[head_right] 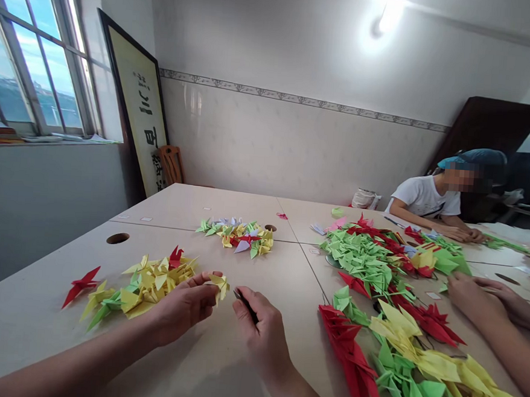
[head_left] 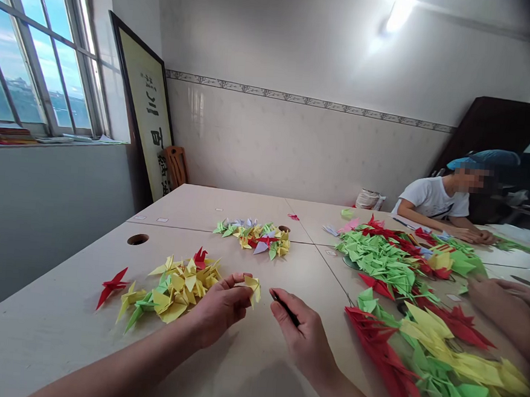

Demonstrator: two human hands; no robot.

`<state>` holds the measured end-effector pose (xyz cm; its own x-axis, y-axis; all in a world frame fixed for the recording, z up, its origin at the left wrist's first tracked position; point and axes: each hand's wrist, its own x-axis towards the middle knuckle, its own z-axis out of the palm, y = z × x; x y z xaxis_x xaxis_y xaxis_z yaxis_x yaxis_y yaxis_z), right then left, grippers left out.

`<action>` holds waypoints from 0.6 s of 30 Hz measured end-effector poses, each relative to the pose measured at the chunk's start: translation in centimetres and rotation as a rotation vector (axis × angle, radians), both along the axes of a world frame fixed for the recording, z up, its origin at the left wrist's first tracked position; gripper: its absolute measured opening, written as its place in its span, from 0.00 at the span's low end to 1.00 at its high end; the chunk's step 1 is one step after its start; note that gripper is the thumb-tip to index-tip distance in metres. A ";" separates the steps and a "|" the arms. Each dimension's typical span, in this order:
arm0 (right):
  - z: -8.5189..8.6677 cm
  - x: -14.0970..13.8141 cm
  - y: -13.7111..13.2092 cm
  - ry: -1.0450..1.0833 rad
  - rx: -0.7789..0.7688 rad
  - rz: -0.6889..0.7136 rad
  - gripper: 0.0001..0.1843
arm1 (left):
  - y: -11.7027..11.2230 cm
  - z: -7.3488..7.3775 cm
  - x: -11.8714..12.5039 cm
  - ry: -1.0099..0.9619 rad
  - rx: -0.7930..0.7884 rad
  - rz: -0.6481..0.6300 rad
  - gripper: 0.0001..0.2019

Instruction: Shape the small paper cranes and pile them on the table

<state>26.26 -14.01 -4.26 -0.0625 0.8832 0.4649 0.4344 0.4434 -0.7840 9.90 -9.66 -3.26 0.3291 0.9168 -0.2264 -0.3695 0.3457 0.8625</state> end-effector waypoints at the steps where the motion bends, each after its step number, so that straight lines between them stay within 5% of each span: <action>1: 0.1 -0.1 -0.2 -0.009 0.008 0.025 0.15 | 0.0 0.1 0.0 -0.050 -0.055 0.015 0.16; 8: 0.2 -0.7 -0.8 -0.080 0.001 0.078 0.14 | -0.8 -0.1 0.3 -0.117 -0.081 0.003 0.19; 18: -0.2 -0.2 -0.4 -0.246 -0.013 -0.047 0.16 | -1.0 -0.5 0.7 0.194 0.291 -0.022 0.10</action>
<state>26.03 -14.43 -4.44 -0.1312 0.8935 0.4295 0.6325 0.4090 -0.6578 10.62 -10.61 -3.81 0.3259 0.9452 -0.0167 -0.1840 0.0807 0.9796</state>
